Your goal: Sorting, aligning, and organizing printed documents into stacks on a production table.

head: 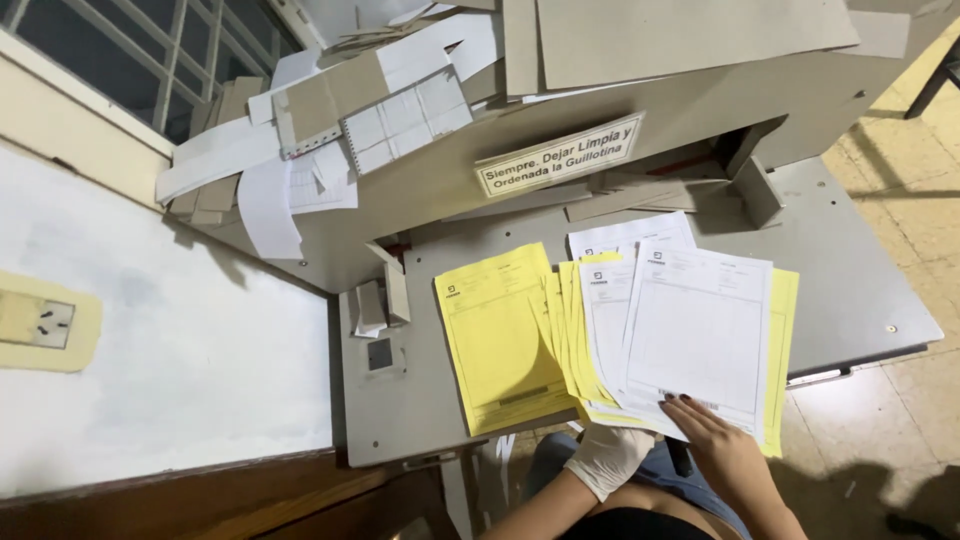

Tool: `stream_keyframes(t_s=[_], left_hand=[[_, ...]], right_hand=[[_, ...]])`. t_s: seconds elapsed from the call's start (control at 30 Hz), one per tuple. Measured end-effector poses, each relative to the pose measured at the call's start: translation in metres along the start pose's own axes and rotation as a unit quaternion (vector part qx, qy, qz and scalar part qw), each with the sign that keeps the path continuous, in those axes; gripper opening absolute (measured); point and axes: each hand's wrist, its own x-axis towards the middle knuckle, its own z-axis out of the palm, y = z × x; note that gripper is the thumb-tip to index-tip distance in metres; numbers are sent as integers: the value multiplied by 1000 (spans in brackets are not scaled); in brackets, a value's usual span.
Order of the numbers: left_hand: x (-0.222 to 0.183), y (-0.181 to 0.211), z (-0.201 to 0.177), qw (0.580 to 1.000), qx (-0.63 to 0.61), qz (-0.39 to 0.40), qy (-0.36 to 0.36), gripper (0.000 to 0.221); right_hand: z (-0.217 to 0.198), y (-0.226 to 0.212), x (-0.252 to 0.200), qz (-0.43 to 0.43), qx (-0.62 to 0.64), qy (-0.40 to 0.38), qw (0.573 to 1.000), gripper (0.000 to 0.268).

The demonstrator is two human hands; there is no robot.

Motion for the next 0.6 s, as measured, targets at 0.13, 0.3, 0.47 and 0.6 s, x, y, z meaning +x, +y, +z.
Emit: stream_keyframes(t_s=[0.13,0.3,0.47,0.6], left_hand=[[-7,2,-3,996,56,48,50,21],[-5,7,-34,983,110,105,100,35],[-6,-1,-120,988,37,-104,-109,26],[-57,-62,-125,978,-51,-203,11,78]], right_hand=[[5,-5,1,-22,-8,18,1000,66],[21,3,3,-10,-70,60,996,65],[26,20,3,30,-18,117,993,68],[11,35,-2,93,60,160,981,54]])
